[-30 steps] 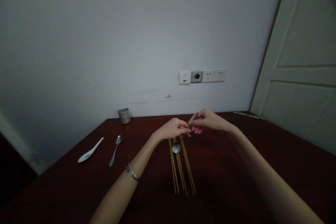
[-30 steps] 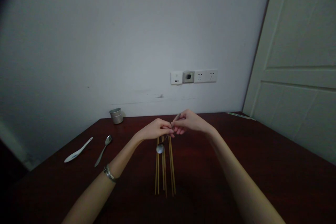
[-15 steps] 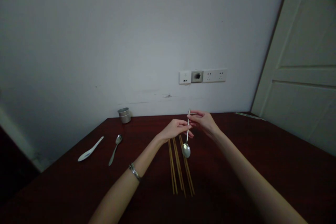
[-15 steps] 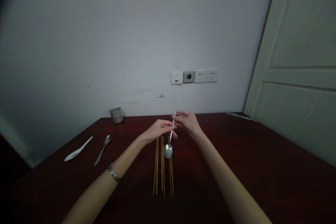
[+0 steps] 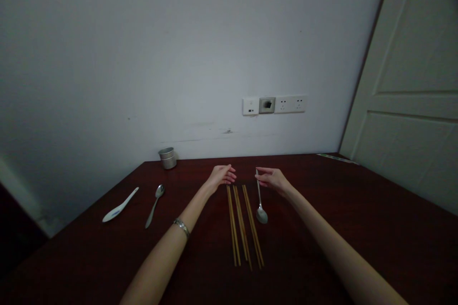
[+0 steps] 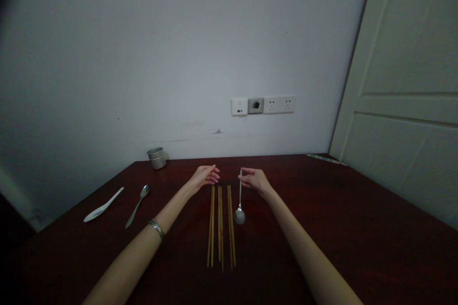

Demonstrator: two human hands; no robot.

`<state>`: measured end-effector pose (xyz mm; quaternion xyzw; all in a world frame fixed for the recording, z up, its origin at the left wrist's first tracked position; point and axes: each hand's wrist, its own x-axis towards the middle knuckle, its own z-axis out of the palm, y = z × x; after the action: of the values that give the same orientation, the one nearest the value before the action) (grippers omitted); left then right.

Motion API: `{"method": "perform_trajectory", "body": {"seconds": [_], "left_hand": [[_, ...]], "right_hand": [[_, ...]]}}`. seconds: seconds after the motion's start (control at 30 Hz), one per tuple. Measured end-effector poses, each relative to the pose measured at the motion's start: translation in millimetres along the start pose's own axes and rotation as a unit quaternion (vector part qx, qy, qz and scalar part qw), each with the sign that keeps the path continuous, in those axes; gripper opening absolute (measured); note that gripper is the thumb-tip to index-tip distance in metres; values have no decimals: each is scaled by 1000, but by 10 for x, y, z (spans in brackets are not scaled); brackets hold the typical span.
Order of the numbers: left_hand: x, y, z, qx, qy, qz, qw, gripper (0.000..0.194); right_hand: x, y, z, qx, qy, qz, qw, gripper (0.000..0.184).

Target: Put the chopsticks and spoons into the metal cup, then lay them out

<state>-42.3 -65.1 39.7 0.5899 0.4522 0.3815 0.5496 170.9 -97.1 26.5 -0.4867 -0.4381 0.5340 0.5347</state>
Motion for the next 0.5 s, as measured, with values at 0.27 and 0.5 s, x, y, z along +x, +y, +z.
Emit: {"method": "perform_trajectory", "body": {"seconds": [0.27, 0.5], "left_hand": [[61, -102, -189, 333, -24, -128, 934, 24], [-69, -39, -130, 384, -148, -170, 895, 28]], "right_hand": [[130, 271, 78, -107, -43, 76, 990, 58], [194, 389, 147, -239, -22, 33, 970, 46]]}}
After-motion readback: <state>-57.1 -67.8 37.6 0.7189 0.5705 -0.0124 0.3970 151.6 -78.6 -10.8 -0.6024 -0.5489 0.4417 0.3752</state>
